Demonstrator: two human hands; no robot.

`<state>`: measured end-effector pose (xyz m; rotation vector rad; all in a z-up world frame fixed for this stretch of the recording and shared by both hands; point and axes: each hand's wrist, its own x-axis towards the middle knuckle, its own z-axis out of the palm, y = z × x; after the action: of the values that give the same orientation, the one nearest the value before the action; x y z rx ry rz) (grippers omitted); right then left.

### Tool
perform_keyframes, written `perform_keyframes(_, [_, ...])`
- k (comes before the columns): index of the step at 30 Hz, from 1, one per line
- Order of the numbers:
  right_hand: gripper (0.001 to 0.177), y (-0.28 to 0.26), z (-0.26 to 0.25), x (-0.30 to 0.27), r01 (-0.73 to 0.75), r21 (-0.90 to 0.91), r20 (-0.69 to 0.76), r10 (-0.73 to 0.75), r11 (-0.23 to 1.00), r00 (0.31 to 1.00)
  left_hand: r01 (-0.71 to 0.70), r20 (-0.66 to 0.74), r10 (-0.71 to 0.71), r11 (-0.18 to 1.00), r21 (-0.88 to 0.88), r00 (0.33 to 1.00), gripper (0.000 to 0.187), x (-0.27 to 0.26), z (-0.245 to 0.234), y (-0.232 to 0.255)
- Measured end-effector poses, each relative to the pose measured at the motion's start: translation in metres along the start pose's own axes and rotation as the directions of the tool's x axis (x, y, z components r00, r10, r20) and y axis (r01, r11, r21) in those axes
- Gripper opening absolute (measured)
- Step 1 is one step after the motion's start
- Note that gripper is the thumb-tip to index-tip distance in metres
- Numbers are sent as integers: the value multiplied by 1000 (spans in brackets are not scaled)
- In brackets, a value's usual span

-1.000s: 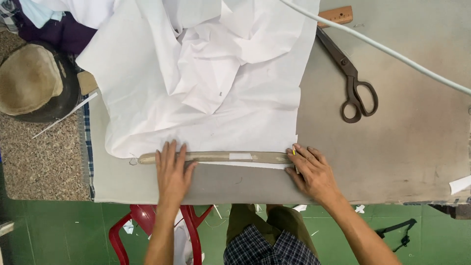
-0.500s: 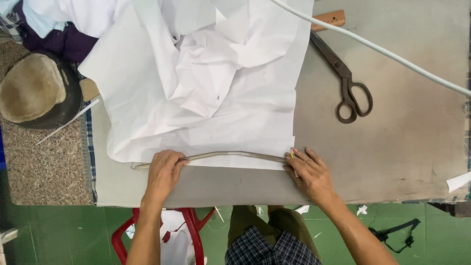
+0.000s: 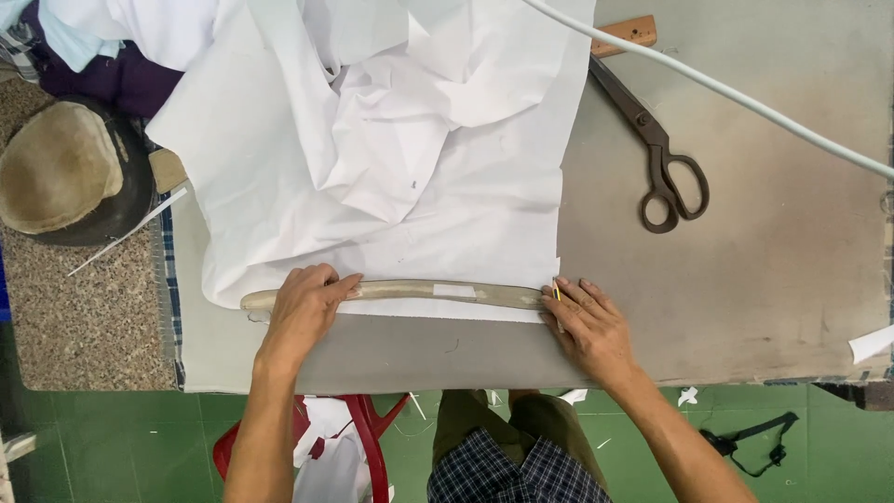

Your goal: The person uses shears to trim a small white fabric piece, then lays out a larger white fabric sheet on the table. They place a curved wooden template on the fabric, trace its outline with a pencil, and cut along the marked line with shears. The cut fabric piece is then set aside.

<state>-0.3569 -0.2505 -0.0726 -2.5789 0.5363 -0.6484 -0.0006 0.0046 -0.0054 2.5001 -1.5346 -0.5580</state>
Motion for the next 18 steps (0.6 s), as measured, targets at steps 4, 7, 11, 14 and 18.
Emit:
perform_keyframes(4, [30,2,3,-2,-7,-6,11,7,1000,1000,-19,-2,19,1000,8,1000,25,-4,10,-9])
perform_keyframes(7, [29,0,0,0,-27,5,30,27,1000,999,36,33,-37,999,24,999,28,0,7,0])
perform_keyframes(11, [30,1,-4,0,-35,5,45,35,999,998,-33,-70,39,996,88,997,53,-8,11,38])
perform_keyframes(14, [28,11,-9,-6,-202,231,50,196,952,979,-43,-170,49,998,39,984,53,-19,46,98])
perform_keyframes(18, [22,16,-32,8,-264,453,-66,327,852,943,-263,-345,288,958,118,893,64,-24,108,174])
